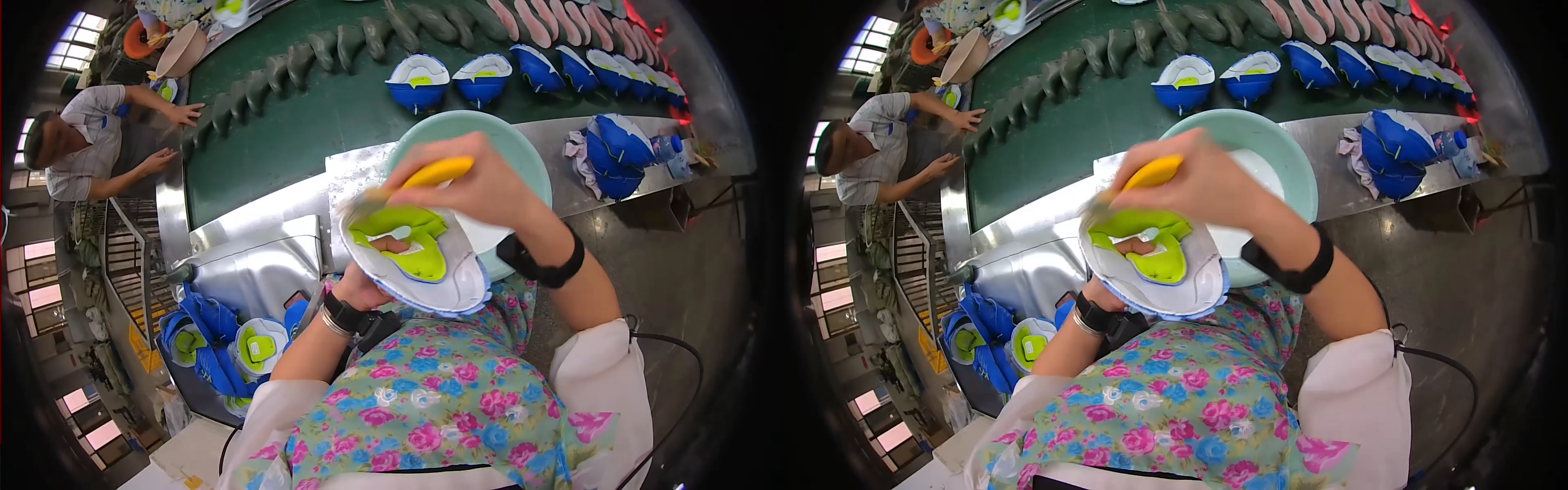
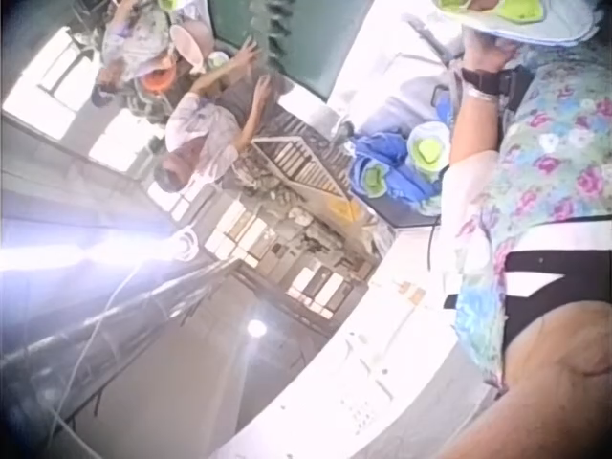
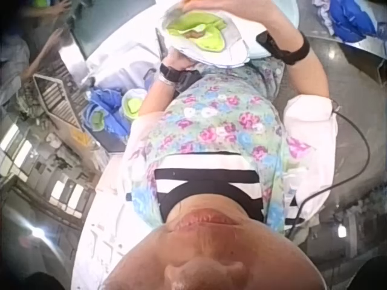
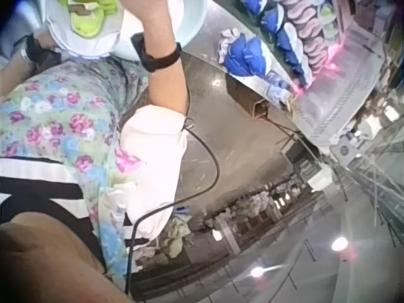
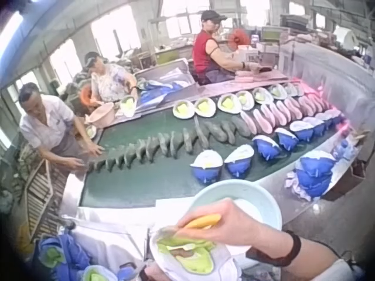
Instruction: Applying glue with a brush to the interior and edges of shoe uppers at a workstation.
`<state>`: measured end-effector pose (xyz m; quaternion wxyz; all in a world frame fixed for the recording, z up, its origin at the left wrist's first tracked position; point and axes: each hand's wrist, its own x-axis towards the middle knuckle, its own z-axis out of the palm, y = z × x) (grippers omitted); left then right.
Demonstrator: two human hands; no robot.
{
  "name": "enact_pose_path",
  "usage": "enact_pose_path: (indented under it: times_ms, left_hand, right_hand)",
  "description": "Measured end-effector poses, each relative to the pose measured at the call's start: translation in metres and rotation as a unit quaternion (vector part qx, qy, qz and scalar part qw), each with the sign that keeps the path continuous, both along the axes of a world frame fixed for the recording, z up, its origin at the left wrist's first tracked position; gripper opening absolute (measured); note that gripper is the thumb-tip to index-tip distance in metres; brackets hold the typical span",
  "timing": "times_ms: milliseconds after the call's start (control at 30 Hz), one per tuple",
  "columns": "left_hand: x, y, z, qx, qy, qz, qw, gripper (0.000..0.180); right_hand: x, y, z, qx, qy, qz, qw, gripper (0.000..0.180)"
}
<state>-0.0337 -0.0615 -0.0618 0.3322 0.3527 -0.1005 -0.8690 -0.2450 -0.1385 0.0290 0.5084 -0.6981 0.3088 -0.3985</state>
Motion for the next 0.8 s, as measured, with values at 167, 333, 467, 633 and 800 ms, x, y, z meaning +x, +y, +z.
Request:
enact_pose_path:
  times_ms: [167, 333, 467, 633, 800]
  left_hand:
    - [0.018, -0.01, -0.015, 0.116, -0.006, -0.03, 0.993, 0.035]
    - [0.065, -0.06, -0.001, -0.028, -0.052, 0.106, 0.993, 0.038]
    - [0.113, -0.14, -0.075, -0.153, -0.146, 0.141, 0.967, 0.039]
    - [0.078, -0.228, -0.196, -0.189, -0.106, 0.223, 0.951, 0.053]
    - [0.077, -0.211, -0.252, -0.327, -0.378, 0.0, 0.866, 0.058]
  right_hand:
    - [-0.046, 0.009, -0.039, 0.192, 0.066, -0.147, 0.968, 0.012]
    - [-0.058, 0.054, -0.025, 0.267, -0.014, -0.325, 0.907, 0.013]
    - [-0.066, 0.06, -0.016, 0.222, -0.052, -0.435, 0.871, 0.01]
    - [-0.034, 0.052, -0.029, 0.254, -0.035, -0.391, 0.884, 0.011]
    - [-0.035, 0.034, -0.035, 0.232, -0.035, -0.381, 0.894, 0.011]
